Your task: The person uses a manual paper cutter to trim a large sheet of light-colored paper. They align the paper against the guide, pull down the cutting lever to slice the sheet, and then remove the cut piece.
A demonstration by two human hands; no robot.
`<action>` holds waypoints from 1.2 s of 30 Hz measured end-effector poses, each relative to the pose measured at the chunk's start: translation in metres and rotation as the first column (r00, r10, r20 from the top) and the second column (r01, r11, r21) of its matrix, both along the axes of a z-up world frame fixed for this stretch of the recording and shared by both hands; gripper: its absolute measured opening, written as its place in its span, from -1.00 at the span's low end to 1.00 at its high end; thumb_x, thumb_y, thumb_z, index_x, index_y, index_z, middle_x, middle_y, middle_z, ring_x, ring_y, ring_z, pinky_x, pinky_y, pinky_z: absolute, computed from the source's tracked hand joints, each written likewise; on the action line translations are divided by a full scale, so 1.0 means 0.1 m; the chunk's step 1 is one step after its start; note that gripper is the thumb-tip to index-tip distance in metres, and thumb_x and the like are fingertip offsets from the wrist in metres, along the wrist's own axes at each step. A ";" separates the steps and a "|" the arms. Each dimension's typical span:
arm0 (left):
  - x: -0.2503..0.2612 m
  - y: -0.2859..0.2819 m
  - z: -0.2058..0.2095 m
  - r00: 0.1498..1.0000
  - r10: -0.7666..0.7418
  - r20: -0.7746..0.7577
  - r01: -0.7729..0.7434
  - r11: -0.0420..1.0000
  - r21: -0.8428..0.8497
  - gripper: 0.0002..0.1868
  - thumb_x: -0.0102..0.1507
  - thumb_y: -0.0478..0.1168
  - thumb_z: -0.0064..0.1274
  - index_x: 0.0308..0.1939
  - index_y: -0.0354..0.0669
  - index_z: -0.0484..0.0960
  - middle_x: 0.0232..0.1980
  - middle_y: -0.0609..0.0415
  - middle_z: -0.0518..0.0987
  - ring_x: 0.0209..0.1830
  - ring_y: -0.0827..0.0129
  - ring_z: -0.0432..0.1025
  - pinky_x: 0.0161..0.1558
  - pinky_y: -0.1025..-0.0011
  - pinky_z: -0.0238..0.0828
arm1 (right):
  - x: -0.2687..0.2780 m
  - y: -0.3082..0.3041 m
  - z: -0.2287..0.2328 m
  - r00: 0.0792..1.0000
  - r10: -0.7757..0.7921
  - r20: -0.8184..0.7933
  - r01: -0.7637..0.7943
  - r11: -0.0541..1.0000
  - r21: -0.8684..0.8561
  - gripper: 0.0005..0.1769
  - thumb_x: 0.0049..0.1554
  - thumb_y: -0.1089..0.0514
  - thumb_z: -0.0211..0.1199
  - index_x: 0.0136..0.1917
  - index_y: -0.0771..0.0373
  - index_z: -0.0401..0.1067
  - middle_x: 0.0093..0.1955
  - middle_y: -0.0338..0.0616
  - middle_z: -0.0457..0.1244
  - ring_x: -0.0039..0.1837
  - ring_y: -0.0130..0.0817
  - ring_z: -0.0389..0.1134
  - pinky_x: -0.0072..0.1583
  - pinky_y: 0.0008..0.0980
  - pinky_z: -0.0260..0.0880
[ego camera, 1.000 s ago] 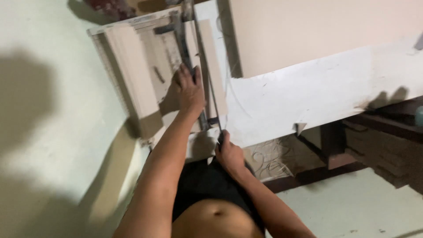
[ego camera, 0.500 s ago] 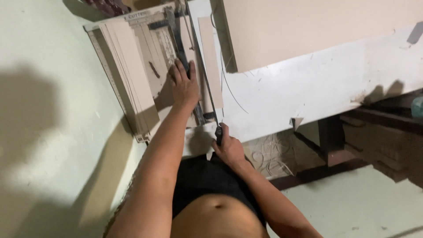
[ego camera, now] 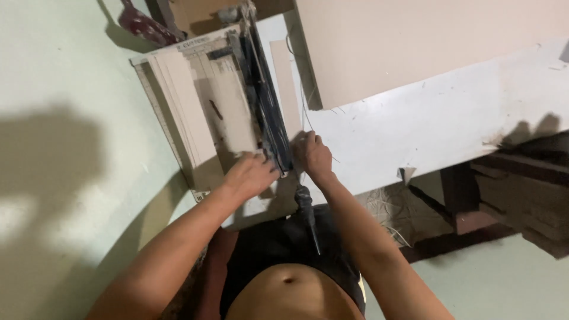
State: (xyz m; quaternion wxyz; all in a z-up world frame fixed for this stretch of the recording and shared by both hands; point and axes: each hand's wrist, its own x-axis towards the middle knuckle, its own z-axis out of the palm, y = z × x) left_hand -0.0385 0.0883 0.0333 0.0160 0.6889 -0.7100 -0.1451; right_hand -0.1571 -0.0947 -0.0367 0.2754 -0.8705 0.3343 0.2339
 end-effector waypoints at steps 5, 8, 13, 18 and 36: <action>0.43 0.35 0.24 0.994 0.089 0.059 -0.106 0.843 0.527 -0.78 0.23 -0.39 0.03 -0.17 0.00 0.70 -0.16 0.00 0.66 -0.19 0.12 0.54 -0.20 0.20 0.46 | 0.14 0.13 -0.23 0.986 0.075 -0.149 -0.092 0.990 -0.108 -0.46 0.14 0.15 0.36 0.24 0.35 0.16 0.11 0.03 0.19 -0.07 0.09 0.50 -0.05 -0.01 0.61; 0.63 0.41 0.30 0.985 0.025 0.173 -0.108 0.867 0.486 -0.79 0.21 -0.41 0.08 -0.15 0.00 0.63 -0.03 0.01 0.46 -0.15 0.08 0.47 -0.24 0.21 0.41 | 0.26 0.11 0.01 0.996 -0.008 -0.086 -0.001 0.995 -0.096 -0.55 0.18 -0.02 0.34 0.10 0.30 0.23 -0.01 -0.07 0.20 -0.07 0.03 0.50 -0.05 -0.01 0.59; 0.76 0.48 0.37 0.986 0.081 0.149 -0.140 0.885 0.444 -0.82 0.28 -0.38 0.03 -0.10 0.01 0.57 0.12 0.04 0.35 -0.02 0.09 0.45 -0.07 0.20 0.39 | 0.02 -0.16 -0.01 0.948 -0.298 0.114 0.259 0.926 0.274 -0.59 0.27 0.01 0.27 0.33 0.10 0.28 -0.02 -0.09 0.41 0.02 -0.04 0.50 0.09 -0.05 0.48; 0.72 0.43 0.30 0.978 0.172 0.122 -0.203 0.920 0.334 -0.83 0.27 -0.36 0.05 -0.10 -0.01 0.57 0.14 0.04 0.39 0.02 0.15 0.44 0.08 0.23 0.32 | -0.27 -0.06 -0.10 0.829 -0.494 0.262 0.256 0.752 0.607 -0.49 0.29 0.08 0.27 0.47 0.12 0.33 -0.10 0.03 0.41 -0.16 -0.24 0.37 0.01 -0.21 0.39; 0.51 -0.37 0.13 0.715 0.676 -0.177 -0.553 0.702 0.448 -0.60 0.42 -0.23 -0.08 0.36 -0.02 0.42 0.50 -0.16 0.12 0.48 -0.12 0.08 0.32 -0.08 0.16 | 0.01 0.19 -0.20 0.984 0.013 0.180 -0.027 0.996 0.080 -0.67 0.29 -0.05 0.04 0.18 0.11 0.44 -0.06 -0.08 0.30 -0.05 0.02 0.42 -0.01 -0.03 0.47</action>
